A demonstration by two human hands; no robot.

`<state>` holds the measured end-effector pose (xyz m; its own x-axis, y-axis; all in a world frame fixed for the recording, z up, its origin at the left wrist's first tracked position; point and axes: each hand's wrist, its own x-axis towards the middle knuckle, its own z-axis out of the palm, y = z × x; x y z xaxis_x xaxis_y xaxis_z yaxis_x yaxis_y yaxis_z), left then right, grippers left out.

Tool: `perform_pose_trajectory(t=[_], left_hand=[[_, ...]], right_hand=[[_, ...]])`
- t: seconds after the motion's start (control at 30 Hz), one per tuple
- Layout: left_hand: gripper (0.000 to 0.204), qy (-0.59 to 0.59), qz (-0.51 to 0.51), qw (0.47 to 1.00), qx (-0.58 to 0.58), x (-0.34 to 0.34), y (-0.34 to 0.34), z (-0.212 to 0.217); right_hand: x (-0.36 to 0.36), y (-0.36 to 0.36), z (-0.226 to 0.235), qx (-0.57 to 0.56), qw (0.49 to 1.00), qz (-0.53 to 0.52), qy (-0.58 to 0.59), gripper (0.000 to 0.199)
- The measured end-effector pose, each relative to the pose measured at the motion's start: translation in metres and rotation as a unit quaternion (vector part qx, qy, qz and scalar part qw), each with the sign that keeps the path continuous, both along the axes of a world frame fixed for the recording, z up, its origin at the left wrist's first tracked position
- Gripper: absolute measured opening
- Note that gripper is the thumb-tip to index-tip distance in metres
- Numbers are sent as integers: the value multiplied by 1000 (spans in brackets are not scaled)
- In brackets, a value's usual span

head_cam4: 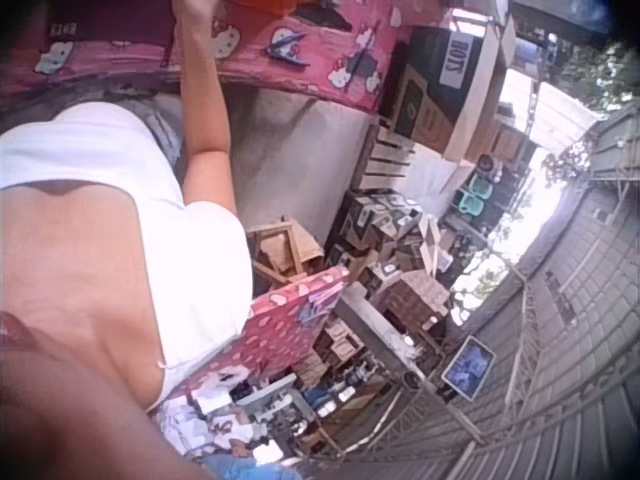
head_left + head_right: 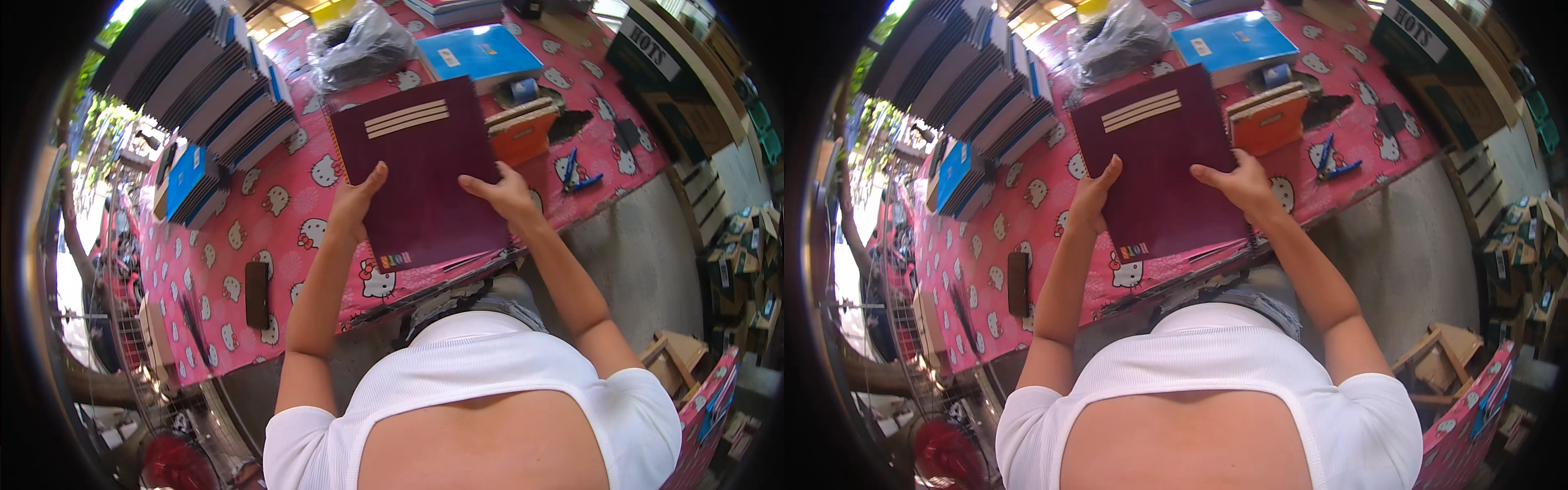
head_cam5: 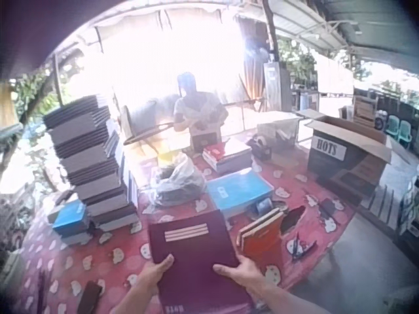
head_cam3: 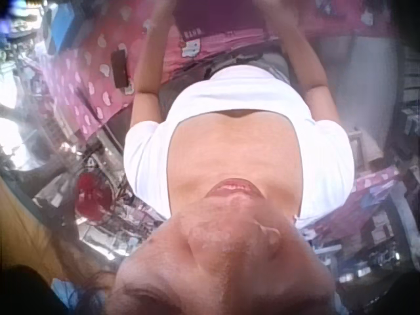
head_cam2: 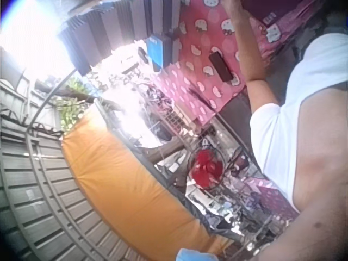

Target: The person sorts and organizes several spiral-bound notebooks on a table, checking each one and stacking them together.

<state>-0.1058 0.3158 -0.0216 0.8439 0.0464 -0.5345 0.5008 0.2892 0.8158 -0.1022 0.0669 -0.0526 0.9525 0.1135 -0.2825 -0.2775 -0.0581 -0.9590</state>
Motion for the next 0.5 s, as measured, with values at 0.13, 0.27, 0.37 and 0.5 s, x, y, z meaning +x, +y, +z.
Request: perform_pose_trajectory(t=[0.13, 0.27, 0.37, 0.5], left_hand=[[53, 37, 41, 998, 21, 8, 48, -39], [54, 119, 39, 991, 45, 5, 73, -70], [54, 125, 39, 988, 86, 6, 74, -73], [88, 121, 39, 956, 265, 1, 76, -74]], right_hand=[[35, 52, -59, 17, 998, 51, 28, 85], [27, 57, -69, -58, 990, 123, 48, 89], [31, 17, -9, -239, 910, 153, -302, 69], [107, -79, 33, -307, 756, -24, -577, 57]])
